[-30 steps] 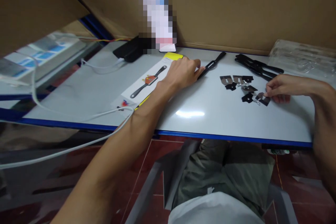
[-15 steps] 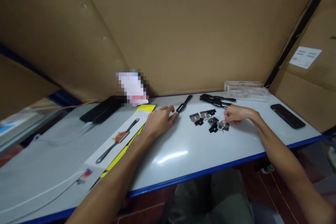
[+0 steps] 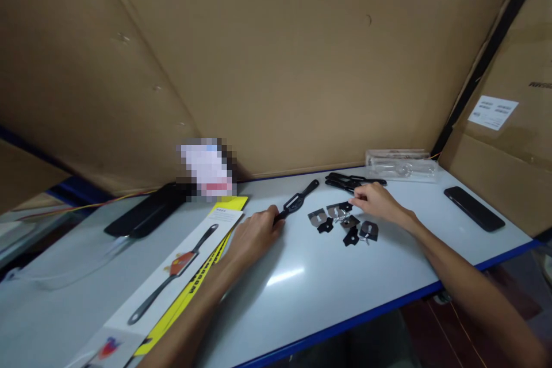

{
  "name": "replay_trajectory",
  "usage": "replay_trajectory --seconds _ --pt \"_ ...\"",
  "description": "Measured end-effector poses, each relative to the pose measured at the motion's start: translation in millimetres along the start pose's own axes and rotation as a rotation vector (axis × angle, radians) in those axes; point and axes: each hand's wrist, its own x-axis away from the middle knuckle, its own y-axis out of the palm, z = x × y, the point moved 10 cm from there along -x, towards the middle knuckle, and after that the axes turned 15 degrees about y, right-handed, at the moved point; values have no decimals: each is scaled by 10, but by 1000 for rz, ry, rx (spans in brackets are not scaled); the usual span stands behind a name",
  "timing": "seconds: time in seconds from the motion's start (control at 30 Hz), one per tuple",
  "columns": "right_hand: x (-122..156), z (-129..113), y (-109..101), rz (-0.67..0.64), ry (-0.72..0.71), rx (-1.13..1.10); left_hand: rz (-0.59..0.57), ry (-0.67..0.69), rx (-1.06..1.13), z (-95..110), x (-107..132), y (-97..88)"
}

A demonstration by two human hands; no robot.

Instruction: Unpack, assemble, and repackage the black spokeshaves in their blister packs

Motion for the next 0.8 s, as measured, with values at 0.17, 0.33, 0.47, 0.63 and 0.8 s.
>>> replay_trajectory --seconds 0.17,0.33,0.47,0.63,0.8 --pt "-108 -400 0 -54 -121 -1 6 18 56 36 3 6" --pt "-152 -490 -132 54 -97 -48 42 2 139 8 -21 33" --pt "-225 -120 -241 171 57 17 33 25 172 33 -44 55" --pt "-357 346 -261 109 167 115 28 -45 83 15 17 -10" --pt "-300 398 -144 -88 96 121 -15 -172 -150 -68 131 -99"
